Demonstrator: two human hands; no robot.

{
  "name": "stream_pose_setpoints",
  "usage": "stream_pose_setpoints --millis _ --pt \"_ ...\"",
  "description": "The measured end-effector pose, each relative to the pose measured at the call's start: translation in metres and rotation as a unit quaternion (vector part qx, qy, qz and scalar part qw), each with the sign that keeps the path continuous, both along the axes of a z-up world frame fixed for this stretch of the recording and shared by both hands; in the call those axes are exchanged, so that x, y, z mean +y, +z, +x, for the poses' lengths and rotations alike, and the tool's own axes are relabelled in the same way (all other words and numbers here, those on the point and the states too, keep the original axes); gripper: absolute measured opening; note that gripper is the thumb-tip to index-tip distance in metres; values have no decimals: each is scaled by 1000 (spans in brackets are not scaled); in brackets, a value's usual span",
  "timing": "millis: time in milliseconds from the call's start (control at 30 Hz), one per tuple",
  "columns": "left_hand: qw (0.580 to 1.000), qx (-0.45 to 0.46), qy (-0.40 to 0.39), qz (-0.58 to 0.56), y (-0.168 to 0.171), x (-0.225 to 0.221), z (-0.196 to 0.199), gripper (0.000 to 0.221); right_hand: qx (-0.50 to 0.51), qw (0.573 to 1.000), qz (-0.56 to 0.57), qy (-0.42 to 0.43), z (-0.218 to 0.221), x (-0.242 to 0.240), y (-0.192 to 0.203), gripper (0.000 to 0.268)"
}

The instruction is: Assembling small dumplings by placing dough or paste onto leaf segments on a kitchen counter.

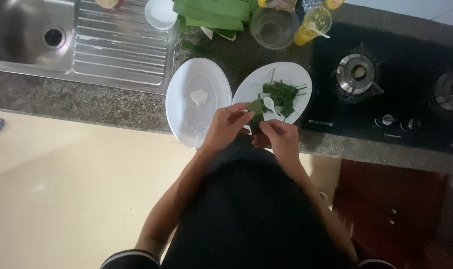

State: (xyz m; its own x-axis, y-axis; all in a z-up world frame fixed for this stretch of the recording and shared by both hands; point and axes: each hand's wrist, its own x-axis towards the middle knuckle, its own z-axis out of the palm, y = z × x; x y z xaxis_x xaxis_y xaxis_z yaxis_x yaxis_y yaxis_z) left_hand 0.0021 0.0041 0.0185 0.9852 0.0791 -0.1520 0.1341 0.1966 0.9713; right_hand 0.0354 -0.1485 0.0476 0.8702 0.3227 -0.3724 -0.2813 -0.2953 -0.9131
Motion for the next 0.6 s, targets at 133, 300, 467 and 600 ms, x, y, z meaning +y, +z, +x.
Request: stream_pose_setpoints --millis 133,300,467,600 --pt "1000 -12 -16 7 4 2 0 32 11 1000 -19 -11 2 -2 -1 18" --pt "999 -31 -36 6 -2 3 1 36 -27 999 -30 -5 1 -1 -2 17" --pt "999 -22 -15 -18 -13 2 5 31 -46 998 -49 3 5 -3 -8 14" --pt "1000 -1 -11 -22 -18 3 6 29 -52 998 -21 -15 10 -5 -12 11"
